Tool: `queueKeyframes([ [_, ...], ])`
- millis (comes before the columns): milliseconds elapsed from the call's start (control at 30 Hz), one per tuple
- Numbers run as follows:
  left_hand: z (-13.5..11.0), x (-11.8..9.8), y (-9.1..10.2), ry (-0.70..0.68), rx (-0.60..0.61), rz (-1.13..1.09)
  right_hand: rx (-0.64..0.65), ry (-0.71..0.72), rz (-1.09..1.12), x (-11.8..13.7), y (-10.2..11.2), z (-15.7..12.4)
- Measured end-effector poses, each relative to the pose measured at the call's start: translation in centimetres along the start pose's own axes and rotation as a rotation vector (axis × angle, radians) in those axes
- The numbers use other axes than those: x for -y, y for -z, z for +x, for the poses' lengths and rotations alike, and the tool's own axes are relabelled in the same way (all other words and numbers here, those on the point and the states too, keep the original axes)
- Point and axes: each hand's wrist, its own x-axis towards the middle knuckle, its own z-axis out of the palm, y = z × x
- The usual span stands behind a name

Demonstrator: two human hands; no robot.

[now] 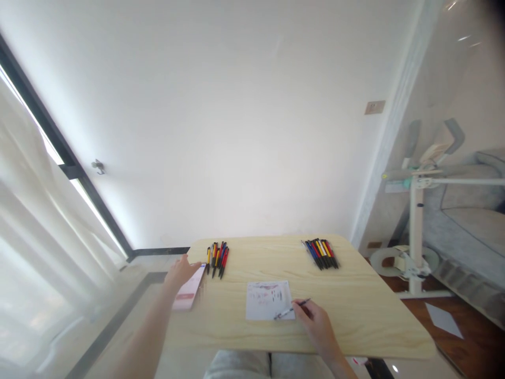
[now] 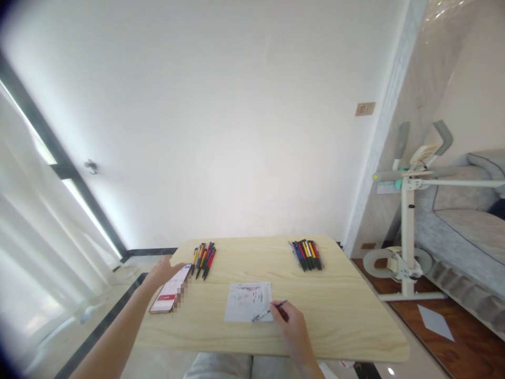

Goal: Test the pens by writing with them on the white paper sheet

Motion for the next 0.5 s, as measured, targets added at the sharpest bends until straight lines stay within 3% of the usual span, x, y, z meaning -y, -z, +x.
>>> queueKeyframes([
  [200,-0.7,0.9,-3.5,-0.013,0.052,0.043,0.009,-0.012,0.002,0.2,-0.1,-0.1],
  [500,-1.1,0.2,-5.0,0.026,-0.042,0.083,0.008,-0.015,-0.010,0.3,-0.3,0.0],
])
